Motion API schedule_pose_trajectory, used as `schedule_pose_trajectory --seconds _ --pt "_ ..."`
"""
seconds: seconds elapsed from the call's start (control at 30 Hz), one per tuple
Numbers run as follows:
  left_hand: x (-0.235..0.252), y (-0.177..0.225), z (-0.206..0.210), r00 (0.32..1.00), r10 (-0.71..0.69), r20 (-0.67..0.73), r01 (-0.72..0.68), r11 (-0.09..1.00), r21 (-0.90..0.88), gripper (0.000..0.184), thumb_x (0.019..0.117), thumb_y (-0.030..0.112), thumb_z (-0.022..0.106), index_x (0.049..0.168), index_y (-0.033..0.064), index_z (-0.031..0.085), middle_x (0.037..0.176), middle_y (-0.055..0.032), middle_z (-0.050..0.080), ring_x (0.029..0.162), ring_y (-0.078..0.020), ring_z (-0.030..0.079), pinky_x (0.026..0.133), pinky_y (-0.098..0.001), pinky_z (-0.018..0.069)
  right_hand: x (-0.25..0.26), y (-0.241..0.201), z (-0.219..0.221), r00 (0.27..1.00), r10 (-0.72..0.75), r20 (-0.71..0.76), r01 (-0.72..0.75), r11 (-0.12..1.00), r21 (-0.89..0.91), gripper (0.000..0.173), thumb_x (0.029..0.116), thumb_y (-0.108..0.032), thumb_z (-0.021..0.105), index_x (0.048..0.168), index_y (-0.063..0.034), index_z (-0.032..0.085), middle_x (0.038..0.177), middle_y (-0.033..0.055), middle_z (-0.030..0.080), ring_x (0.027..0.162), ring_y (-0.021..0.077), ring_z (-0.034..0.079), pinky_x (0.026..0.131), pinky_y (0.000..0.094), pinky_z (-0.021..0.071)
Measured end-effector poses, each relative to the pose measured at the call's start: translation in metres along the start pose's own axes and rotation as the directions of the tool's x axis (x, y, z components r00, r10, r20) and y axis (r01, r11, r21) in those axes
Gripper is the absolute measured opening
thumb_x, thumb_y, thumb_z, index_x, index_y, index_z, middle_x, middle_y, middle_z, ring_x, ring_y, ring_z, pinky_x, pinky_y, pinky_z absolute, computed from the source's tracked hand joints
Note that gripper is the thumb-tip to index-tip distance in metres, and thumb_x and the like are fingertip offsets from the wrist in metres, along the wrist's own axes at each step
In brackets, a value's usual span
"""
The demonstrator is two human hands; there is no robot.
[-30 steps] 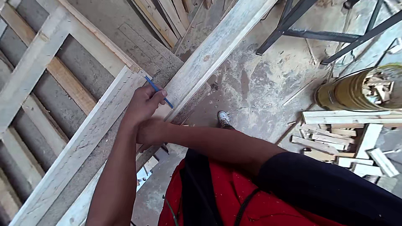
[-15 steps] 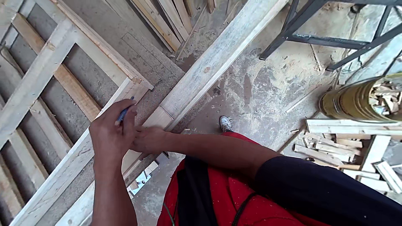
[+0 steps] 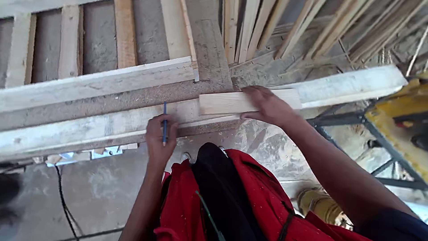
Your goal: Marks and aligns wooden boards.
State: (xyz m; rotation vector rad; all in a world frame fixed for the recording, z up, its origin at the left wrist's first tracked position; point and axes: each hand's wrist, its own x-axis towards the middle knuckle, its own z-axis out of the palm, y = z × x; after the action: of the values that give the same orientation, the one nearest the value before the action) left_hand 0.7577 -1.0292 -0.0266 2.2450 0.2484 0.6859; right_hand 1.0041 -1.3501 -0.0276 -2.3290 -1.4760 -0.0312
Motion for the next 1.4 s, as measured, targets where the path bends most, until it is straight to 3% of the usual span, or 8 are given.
schedule_pose_trajectory --seconds 0.07,0.23,0.63,1.03,1.13,1.23,1.33,1.4 --pt "-0.010 0.002 0.031 0.999 0.003 -0.040 -0.002 1.000 0.019 0.033 0.0945 0.020 0.071 0.124 0.0055 0.064 0.113 -0.0092 0.071 0.112 -0.0266 0.064 0.101 -0.0522 0.0493 -0.009 0.013 -0.003 1.000 -0.025 -0.012 0.025 1.000 -0.008 0.090 0.0882 -0.068 0.066 0.144 0.0003 0.050 0.143 0.0202 0.059 0.138 0.0359 0.053 0.119 0.0489 0.0394" --pt "-0.021 0.006 0.080 0.977 -0.033 -0.212 0.040 0.999 0.027 0.028 0.0908 0.025 0.076 0.116 0.0165 0.068 0.110 0.0022 0.074 0.112 -0.0195 0.062 0.106 -0.0516 0.0400 0.000 0.011 0.002 0.998 -0.064 -0.010 0.064 0.998 -0.019 0.087 0.0879 -0.067 0.068 0.143 -0.0010 0.050 0.142 0.0197 0.059 0.136 0.0357 0.055 0.118 0.0488 0.0410" --pt "-0.017 -0.004 0.102 0.928 0.001 -0.373 0.003 1.000 0.010 0.016 0.0868 0.023 0.080 0.099 0.0197 0.071 0.099 0.0029 0.073 0.104 -0.0154 0.062 0.103 -0.0479 0.0346 0.012 0.002 0.004 0.998 -0.067 0.021 0.068 0.997 -0.022 0.088 0.0853 -0.064 0.073 0.143 -0.0017 0.050 0.142 0.0177 0.060 0.136 0.0330 0.055 0.118 0.0465 0.0425" --pt "-0.022 0.006 0.110 0.902 -0.024 -0.431 0.042 0.999 0.033 0.014 0.0877 0.023 0.078 0.100 0.0188 0.072 0.100 0.0023 0.073 0.108 -0.0157 0.063 0.109 -0.0496 0.0336 0.011 0.004 0.008 0.996 -0.084 0.009 0.085 0.995 -0.046 0.089 0.0848 -0.066 0.071 0.142 -0.0015 0.051 0.140 0.0175 0.061 0.133 0.0338 0.058 0.115 0.0467 0.0449" --pt "-0.021 0.007 0.112 0.895 -0.023 -0.445 0.049 0.998 0.048 0.015 0.0877 0.024 0.079 0.099 0.0184 0.072 0.100 0.0012 0.074 0.109 -0.0178 0.064 0.110 -0.0517 0.0348 0.013 0.007 0.009 0.995 -0.104 -0.005 0.103 0.993 -0.049 0.088 0.0856 -0.066 0.071 0.140 0.0006 0.052 0.137 0.0193 0.063 0.130 0.0360 0.060 0.114 0.0486 0.0456" --pt "-0.031 0.008 0.102 0.919 -0.017 -0.394 0.041 0.998 0.052 0.019 0.0886 0.024 0.080 0.103 0.0133 0.074 0.104 -0.0068 0.074 0.109 -0.0242 0.065 0.107 -0.0530 0.0424 0.014 -0.006 0.009 0.997 -0.038 0.068 0.040 0.999 -0.035 0.088 0.0850 -0.063 0.073 0.142 0.0012 0.053 0.138 0.0210 0.062 0.131 0.0374 0.058 0.113 0.0511 0.0453" --pt "-0.028 0.012 0.108 0.954 0.012 -0.298 -0.035 0.997 -0.073 0.024 0.0904 0.016 0.078 0.109 0.0038 0.068 0.112 -0.0130 0.068 0.109 -0.0260 0.065 0.099 -0.0466 0.0521 0.010 -0.005 0.003 0.998 -0.020 0.067 0.026 0.996 -0.089 0.086 0.0858 -0.066 0.070 0.142 -0.0019 0.057 0.139 0.0167 0.063 0.131 0.0320 0.059 0.114 0.0455 0.0442" --pt "-0.028 0.012 0.110 0.961 -0.001 -0.275 -0.049 0.983 -0.176 0.029 0.0885 0.011 0.078 0.112 0.0008 0.063 0.112 -0.0111 0.067 0.105 -0.0239 0.067 0.094 -0.0446 0.0572 0.012 0.001 0.004 0.996 -0.067 0.052 0.072 0.994 -0.088 0.081 0.0877 -0.066 0.068 0.140 -0.0037 0.059 0.136 0.0168 0.064 0.129 0.0318 0.060 0.114 0.0450 0.0445"
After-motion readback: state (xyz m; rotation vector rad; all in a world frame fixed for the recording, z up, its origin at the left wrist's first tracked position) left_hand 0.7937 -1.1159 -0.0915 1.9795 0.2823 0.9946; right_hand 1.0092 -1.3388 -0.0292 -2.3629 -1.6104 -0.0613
